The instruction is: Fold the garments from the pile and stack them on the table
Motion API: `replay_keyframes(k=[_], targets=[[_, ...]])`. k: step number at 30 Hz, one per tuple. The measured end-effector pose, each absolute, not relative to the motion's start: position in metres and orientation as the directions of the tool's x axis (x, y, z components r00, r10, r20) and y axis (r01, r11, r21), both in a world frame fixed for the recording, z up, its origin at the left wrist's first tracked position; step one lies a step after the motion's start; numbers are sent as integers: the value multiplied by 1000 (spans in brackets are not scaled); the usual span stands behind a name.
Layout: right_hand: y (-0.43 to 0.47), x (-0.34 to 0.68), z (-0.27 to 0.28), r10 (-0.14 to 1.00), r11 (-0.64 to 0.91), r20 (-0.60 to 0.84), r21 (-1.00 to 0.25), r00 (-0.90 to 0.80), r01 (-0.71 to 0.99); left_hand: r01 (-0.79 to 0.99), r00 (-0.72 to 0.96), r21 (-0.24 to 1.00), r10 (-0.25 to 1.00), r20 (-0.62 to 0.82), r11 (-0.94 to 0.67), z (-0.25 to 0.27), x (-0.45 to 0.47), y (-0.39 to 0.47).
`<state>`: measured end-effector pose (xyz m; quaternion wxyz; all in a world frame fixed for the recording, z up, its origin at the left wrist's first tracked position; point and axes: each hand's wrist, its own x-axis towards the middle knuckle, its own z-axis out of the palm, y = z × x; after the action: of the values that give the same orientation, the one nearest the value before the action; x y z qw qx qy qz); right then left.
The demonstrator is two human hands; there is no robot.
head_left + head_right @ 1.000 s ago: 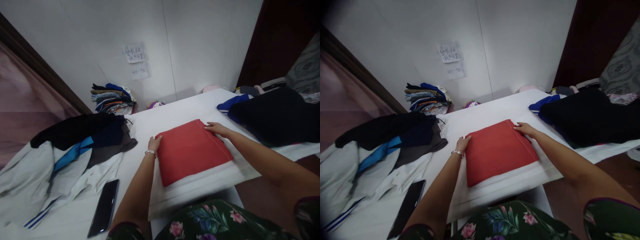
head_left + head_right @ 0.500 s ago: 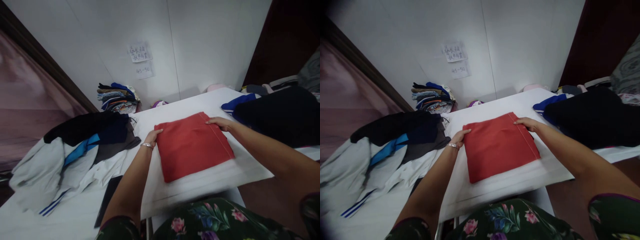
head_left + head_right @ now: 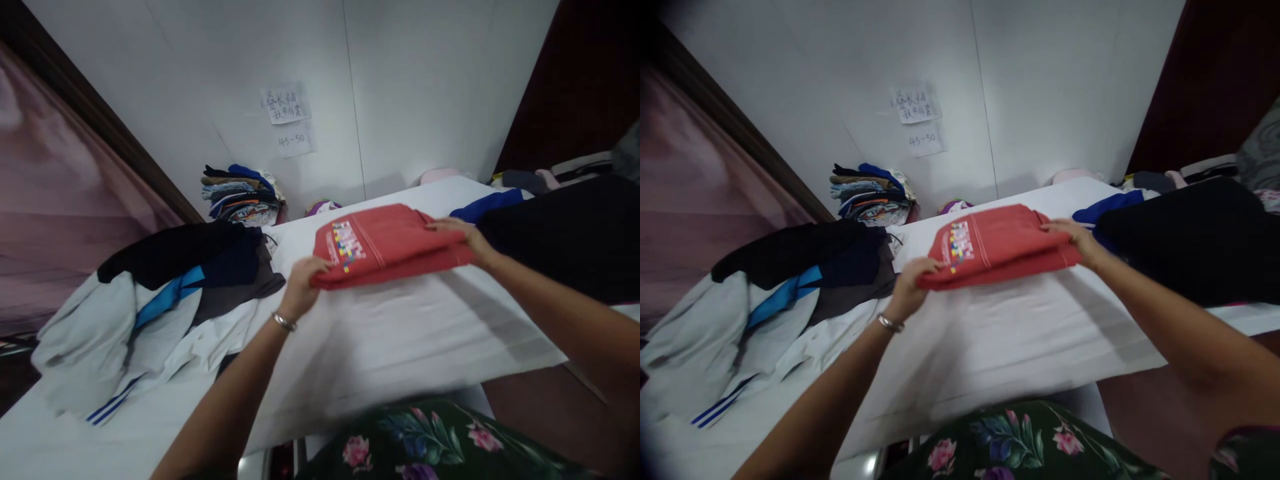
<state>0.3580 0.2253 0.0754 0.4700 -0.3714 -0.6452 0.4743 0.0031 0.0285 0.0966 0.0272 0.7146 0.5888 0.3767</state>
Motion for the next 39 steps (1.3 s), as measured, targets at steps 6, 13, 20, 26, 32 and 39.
replay_keyframes(k=[6,13,20,26,32,39], targets=[[183,395,-17,864,376,168,-842,-474,387,870,235,412,962,140,-272,5,35,-29],[204,413,3,753,449,13,-741,-658,500,816,181,551,983,45,-175,19,23,-30],[162,343,26,709,662,223,-537,-669,523,902,-84,430,964,253,-34,38,58,21],[129,319,-23,617,785,187,-205,-764,584,988,-40,153,994,99,24,6,76,29],[126,324,-28,621,783,208,-125,-756,609,970,-155,207,982,110,129,18,57,61],[123,324,-20,639,767,133,-175,-757,617,918,-299,279,954,20,282,8,48,94]])
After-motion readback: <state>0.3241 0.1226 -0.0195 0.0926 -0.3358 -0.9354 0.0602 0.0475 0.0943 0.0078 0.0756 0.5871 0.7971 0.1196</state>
